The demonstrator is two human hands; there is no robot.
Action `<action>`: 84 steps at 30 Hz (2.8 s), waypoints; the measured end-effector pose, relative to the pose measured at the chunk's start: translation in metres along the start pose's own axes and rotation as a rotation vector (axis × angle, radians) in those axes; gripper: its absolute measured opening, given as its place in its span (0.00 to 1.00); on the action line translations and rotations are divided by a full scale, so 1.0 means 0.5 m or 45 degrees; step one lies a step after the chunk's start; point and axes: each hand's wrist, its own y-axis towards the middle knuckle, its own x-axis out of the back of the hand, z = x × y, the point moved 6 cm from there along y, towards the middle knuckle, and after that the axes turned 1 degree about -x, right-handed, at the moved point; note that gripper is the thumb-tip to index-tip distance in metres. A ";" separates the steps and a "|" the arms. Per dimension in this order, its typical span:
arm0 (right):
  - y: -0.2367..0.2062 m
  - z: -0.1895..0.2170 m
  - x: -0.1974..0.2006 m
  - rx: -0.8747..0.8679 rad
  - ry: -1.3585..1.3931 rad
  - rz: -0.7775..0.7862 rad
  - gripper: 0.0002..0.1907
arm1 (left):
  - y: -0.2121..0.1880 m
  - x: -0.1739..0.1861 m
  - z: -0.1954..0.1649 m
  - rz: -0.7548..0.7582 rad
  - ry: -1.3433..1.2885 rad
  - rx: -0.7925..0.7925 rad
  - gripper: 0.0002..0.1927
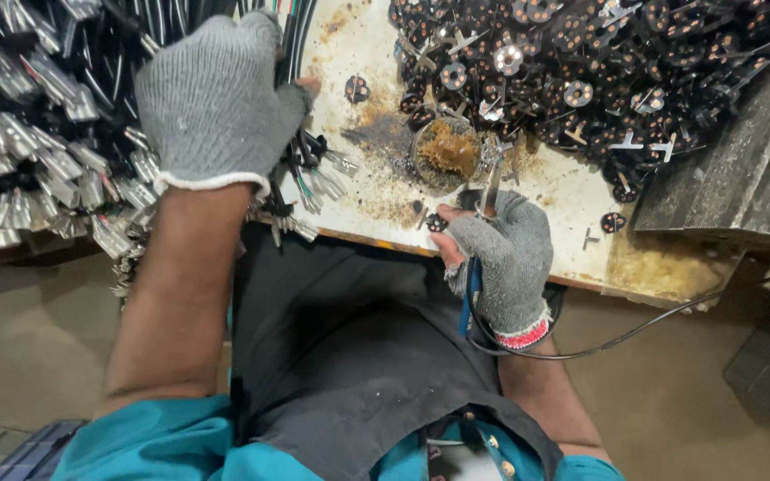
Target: The person solders wire leads onto small lamp socket components at a workbench. They hold a component in one hand and a soldering iron in the other, dip wires into flux, twist wire ends together, apply solder, and set finished assemblies aside with pliers.
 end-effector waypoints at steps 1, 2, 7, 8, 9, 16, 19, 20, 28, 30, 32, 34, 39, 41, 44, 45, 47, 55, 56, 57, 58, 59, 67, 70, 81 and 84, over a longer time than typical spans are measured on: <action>-0.001 0.003 0.002 0.009 -0.003 -0.008 0.15 | 0.002 -0.005 -0.001 -0.017 0.028 -0.010 0.23; -0.002 0.005 0.003 0.017 -0.008 -0.021 0.15 | 0.007 -0.003 -0.003 -0.047 0.029 -0.006 0.21; -0.008 0.000 0.005 0.009 -0.011 -0.033 0.16 | 0.027 0.107 -0.038 -0.208 -0.178 -0.034 0.14; -0.011 -0.002 0.009 0.013 -0.007 -0.043 0.16 | 0.022 0.139 -0.040 -0.209 -0.378 0.030 0.12; -0.016 -0.003 0.012 0.009 -0.006 -0.055 0.15 | 0.008 0.171 -0.041 -0.206 -0.583 0.087 0.09; -0.130 -0.041 0.029 -0.598 0.865 -0.289 0.19 | -0.137 0.094 -0.175 0.808 -1.114 -0.321 0.15; -0.156 -0.050 0.017 -0.633 1.005 -0.248 0.11 | -0.168 0.045 -0.171 1.025 -1.275 -0.288 0.14; -0.157 -0.049 0.006 -0.625 1.044 -0.169 0.10 | -0.175 0.038 -0.169 1.117 -1.246 -0.316 0.16; -0.138 -0.003 -0.043 -0.491 1.070 0.188 0.06 | -0.181 0.045 -0.235 0.698 -1.884 -0.095 0.18; -0.136 -0.009 -0.021 -0.489 1.120 0.052 0.05 | -0.205 0.017 -0.248 0.713 -1.923 -0.086 0.15; -0.139 -0.010 -0.016 -0.531 1.018 0.103 0.05 | -0.223 -0.005 -0.248 0.748 -1.917 -0.091 0.13; -0.138 -0.009 -0.016 -0.547 0.950 0.115 0.05 | -0.228 -0.013 -0.238 0.765 -1.852 -0.117 0.13; -0.125 -0.001 -0.001 -0.410 0.838 -0.058 0.07 | -0.194 0.022 -0.235 0.606 -1.519 -0.342 0.09; -0.153 -0.032 -0.031 -0.900 0.769 0.358 0.04 | -0.184 0.032 -0.236 0.576 -1.381 -0.377 0.12; -0.167 -0.033 -0.031 -0.974 0.847 0.405 0.04 | -0.185 0.025 -0.232 0.665 -1.446 -0.272 0.15; -0.161 -0.029 -0.028 -0.883 0.906 0.316 0.05 | -0.191 0.018 -0.232 0.764 -1.608 -0.202 0.13; -0.150 -0.021 -0.019 -0.696 1.017 0.126 0.06 | -0.196 0.009 -0.234 0.826 -1.820 -0.114 0.11; -0.148 -0.039 -0.017 -0.601 0.984 0.045 0.09 | -0.178 0.038 -0.243 0.424 -1.632 -0.266 0.09; -0.150 -0.040 -0.016 -0.612 0.921 0.032 0.09 | -0.174 0.043 -0.241 0.384 -1.655 -0.248 0.09; -0.151 -0.040 -0.015 -0.622 0.858 0.020 0.09 | -0.172 0.048 -0.240 0.343 -1.678 -0.229 0.09; -0.150 -0.039 -0.018 -0.625 0.866 0.008 0.09 | -0.169 0.052 -0.238 0.301 -1.701 -0.205 0.10; -0.146 -0.038 -0.020 -0.629 0.874 -0.006 0.09 | -0.169 0.053 -0.241 0.320 -1.664 -0.222 0.10; -0.068 -0.011 0.047 -0.469 0.672 -0.036 0.08 | -0.170 0.038 -0.240 0.451 -1.539 -0.248 0.11; -0.053 -0.006 0.049 -0.438 0.602 0.011 0.07 | -0.173 0.033 -0.243 0.415 -1.467 -0.276 0.11; -0.149 -0.043 -0.031 -0.798 1.104 0.027 0.08 | -0.191 0.022 -0.240 0.219 -1.592 -0.171 0.12; -0.151 -0.037 -0.032 -0.785 1.069 -0.002 0.07 | -0.194 0.020 -0.241 0.130 -1.456 -0.229 0.15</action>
